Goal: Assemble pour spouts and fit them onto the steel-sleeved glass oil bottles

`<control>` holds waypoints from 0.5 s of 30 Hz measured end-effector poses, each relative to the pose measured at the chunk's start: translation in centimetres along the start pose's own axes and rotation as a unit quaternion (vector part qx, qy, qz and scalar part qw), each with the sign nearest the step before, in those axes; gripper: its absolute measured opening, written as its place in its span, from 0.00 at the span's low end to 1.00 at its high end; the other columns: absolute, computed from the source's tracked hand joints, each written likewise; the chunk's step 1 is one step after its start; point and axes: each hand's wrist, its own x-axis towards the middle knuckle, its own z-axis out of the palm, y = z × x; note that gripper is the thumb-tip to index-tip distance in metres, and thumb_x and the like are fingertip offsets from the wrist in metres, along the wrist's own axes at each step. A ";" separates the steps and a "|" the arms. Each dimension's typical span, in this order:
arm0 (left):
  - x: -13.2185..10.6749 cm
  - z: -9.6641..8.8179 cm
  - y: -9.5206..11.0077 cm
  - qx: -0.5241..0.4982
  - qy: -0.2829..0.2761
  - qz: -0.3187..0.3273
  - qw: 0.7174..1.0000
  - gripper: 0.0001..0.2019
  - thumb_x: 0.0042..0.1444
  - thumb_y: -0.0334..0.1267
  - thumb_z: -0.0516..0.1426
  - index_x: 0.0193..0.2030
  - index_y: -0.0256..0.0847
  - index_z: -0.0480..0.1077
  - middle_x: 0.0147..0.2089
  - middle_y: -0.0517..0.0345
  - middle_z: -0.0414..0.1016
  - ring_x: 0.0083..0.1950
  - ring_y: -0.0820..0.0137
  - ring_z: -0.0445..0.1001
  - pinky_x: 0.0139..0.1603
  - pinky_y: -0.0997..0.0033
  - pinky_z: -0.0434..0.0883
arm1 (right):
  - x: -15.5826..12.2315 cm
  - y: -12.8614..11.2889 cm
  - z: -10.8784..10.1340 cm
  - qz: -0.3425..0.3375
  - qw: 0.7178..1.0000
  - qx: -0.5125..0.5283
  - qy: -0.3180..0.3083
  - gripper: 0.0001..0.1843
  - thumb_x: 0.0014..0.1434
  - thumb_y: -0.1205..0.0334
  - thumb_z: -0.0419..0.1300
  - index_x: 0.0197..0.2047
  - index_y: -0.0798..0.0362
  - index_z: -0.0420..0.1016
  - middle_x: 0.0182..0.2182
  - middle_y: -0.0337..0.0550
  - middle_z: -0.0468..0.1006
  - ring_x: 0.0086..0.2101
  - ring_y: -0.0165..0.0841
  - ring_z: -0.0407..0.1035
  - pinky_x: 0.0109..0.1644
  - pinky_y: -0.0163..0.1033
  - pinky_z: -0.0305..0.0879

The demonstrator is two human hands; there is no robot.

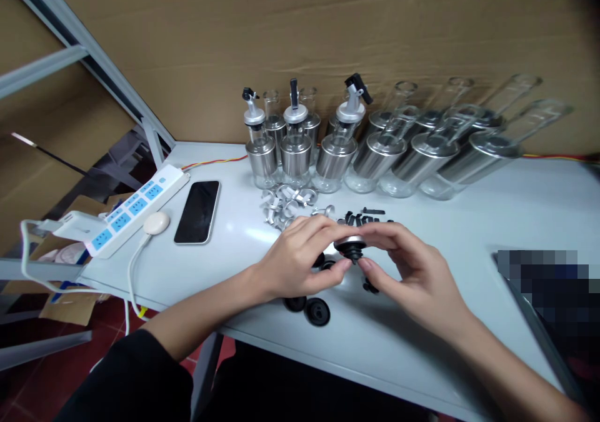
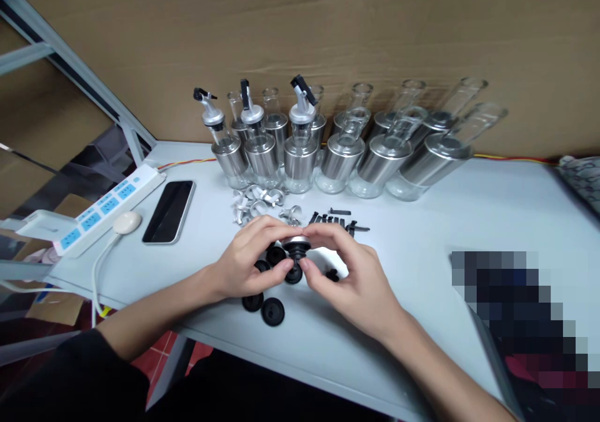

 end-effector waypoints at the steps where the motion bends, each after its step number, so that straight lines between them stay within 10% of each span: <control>1: 0.0 0.0 0.0 0.005 0.000 0.001 1.000 0.15 0.59 0.35 0.54 0.52 0.36 0.65 0.41 0.50 0.73 0.42 0.66 0.73 0.41 0.65 0.72 | 0.0 0.0 0.0 0.000 1.000 -0.001 -0.004 0.14 0.59 0.66 0.59 0.48 0.48 0.67 0.42 0.43 0.77 0.41 0.34 0.75 0.45 0.36 0.73; 15: 0.1 -0.1 0.5 0.077 -0.037 0.004 0.996 0.15 0.56 0.34 0.51 0.50 0.35 0.64 0.39 0.54 0.73 0.40 0.68 0.72 0.41 0.67 0.71 | 0.0 0.4 0.2 -0.011 1.000 -0.019 -0.003 0.14 0.55 0.68 0.59 0.45 0.47 0.68 0.36 0.38 0.78 0.35 0.31 0.76 0.42 0.32 0.73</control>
